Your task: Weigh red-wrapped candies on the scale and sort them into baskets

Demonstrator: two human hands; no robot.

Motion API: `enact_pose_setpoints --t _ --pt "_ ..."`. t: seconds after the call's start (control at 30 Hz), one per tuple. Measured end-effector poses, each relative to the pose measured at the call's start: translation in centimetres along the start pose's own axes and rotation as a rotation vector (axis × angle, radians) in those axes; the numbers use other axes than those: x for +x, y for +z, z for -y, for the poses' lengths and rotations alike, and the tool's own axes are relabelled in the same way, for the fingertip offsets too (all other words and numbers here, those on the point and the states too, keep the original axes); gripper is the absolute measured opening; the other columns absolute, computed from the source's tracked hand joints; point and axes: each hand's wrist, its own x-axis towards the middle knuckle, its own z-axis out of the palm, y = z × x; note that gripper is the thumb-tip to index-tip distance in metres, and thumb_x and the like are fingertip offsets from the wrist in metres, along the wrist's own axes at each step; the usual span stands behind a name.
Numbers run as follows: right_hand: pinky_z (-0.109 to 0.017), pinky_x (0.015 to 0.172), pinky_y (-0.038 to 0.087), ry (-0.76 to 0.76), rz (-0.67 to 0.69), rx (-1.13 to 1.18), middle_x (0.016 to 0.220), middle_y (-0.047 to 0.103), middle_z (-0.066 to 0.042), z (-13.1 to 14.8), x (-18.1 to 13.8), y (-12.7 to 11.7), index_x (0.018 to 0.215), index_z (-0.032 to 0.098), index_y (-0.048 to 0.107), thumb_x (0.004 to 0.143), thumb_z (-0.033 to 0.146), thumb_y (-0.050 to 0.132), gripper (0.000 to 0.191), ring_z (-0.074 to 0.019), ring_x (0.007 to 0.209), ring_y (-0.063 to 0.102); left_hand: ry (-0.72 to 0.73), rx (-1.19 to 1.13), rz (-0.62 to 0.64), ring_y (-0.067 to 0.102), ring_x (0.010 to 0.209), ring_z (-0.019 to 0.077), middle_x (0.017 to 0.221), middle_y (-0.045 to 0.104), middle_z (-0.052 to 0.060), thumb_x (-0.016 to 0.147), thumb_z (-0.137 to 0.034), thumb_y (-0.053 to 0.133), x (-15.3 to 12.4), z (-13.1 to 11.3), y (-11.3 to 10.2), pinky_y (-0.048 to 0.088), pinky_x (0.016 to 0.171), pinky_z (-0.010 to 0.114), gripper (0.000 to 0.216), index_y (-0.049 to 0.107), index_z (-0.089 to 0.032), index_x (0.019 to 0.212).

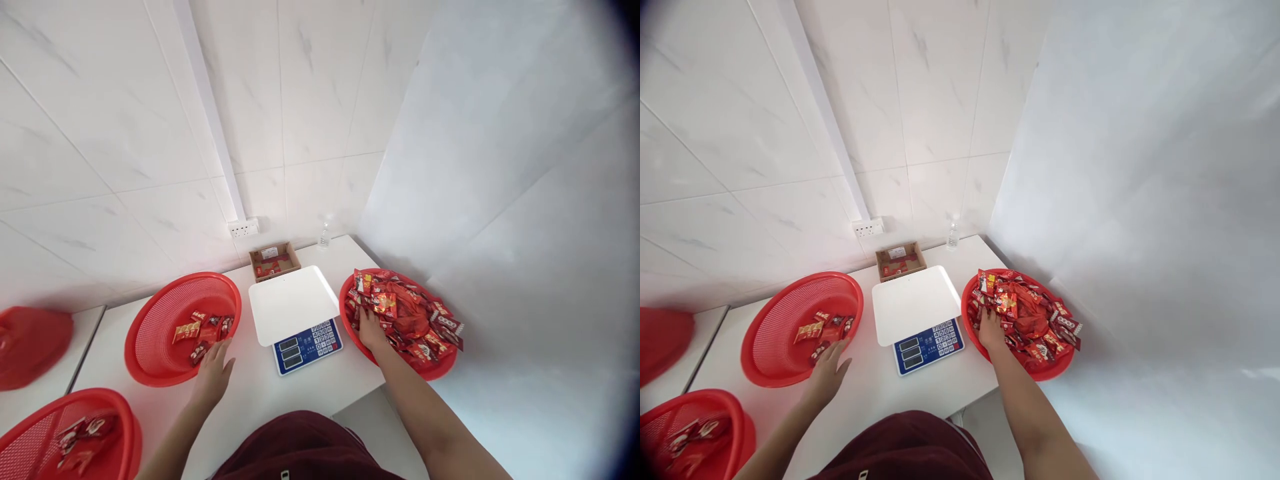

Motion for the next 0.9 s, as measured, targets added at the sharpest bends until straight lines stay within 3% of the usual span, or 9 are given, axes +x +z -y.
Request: enact_pose_setpoints --t 0.17,0.33,0.47,0.63,0.7,0.8,0.9 --pt "-0.034 0.091 0.036 -0.091 -0.008 -0.010 0.122 0.053 -0.011 0.9 -0.1 0.1 0.136 0.025 0.037 0.078 0.012 0.044 0.060 -0.0252 0.109 0.051 0.157 -0.151 -0.017 0.048 0.119 0.0255 0.124 0.056 0.011 0.084 -0.030 0.040 -0.6 -3.4 1.2 0.039 0.100 0.045 0.040 0.050 -0.018 0.121" --pt "-0.028 0.091 0.039 -0.018 -0.032 0.273 0.119 0.056 -0.010 -0.4 0.5 -1.3 0.122 0.017 0.050 0.076 0.012 0.043 0.047 -0.0203 0.107 0.054 0.198 -0.227 0.010 0.052 0.115 0.0232 0.122 0.058 0.009 0.084 -0.029 0.042 -1.5 -5.4 1.4 0.043 0.098 0.043 0.037 0.053 -0.022 0.118" --pt "-0.029 0.091 0.040 -0.037 -0.007 0.308 0.122 0.057 -0.008 -1.6 1.1 -3.4 0.118 0.018 0.052 0.078 0.012 0.035 0.044 -0.0179 0.107 0.054 0.172 -0.248 0.050 0.053 0.114 0.0216 0.121 0.059 0.008 0.084 -0.029 0.043 -2.0 -5.7 1.4 0.043 0.098 0.041 0.036 0.053 -0.022 0.118" --pt "-0.029 0.088 0.042 -0.150 0.153 0.295 0.110 0.064 -0.005 -2.0 0.9 -4.8 0.109 0.021 0.061 0.072 0.011 0.044 0.042 -0.0189 0.100 0.058 0.163 -0.255 0.073 0.054 0.113 0.0213 0.120 0.059 0.007 0.083 -0.029 0.044 -2.0 -6.8 1.3 0.044 0.097 0.040 0.035 0.055 -0.023 0.116" --pt "-0.029 0.082 0.044 -0.206 0.309 0.252 0.101 0.067 -0.004 -2.0 0.5 -4.8 0.109 0.024 0.062 0.063 0.008 0.052 0.050 -0.0197 0.092 0.061 0.166 -0.256 0.091 0.054 0.114 0.0212 0.121 0.059 0.007 0.083 -0.029 0.044 -2.0 -7.4 1.1 0.043 0.098 0.040 0.035 0.055 -0.023 0.116" --pt "-0.032 0.081 0.044 -0.327 0.517 0.058 0.120 0.059 -0.006 -2.0 -0.1 -4.2 0.121 0.030 0.055 0.054 0.007 0.059 0.072 -0.0241 0.104 0.056 0.166 -0.260 0.121 0.053 0.115 0.0210 0.122 0.058 0.007 0.083 -0.029 0.044 -2.1 -8.0 0.6 0.043 0.099 0.040 0.036 0.055 -0.023 0.117" --pt "-0.040 0.088 0.039 -0.355 0.432 -0.105 0.140 0.040 -0.008 -2.0 -0.4 -3.4 0.123 0.031 0.053 0.059 0.011 0.059 0.068 -0.0295 0.124 0.039 0.152 -0.250 0.150 0.053 0.115 0.0212 0.122 0.058 0.008 0.084 -0.029 0.043 -2.4 -8.1 0.5 0.042 0.099 0.040 0.036 0.055 -0.022 0.117"
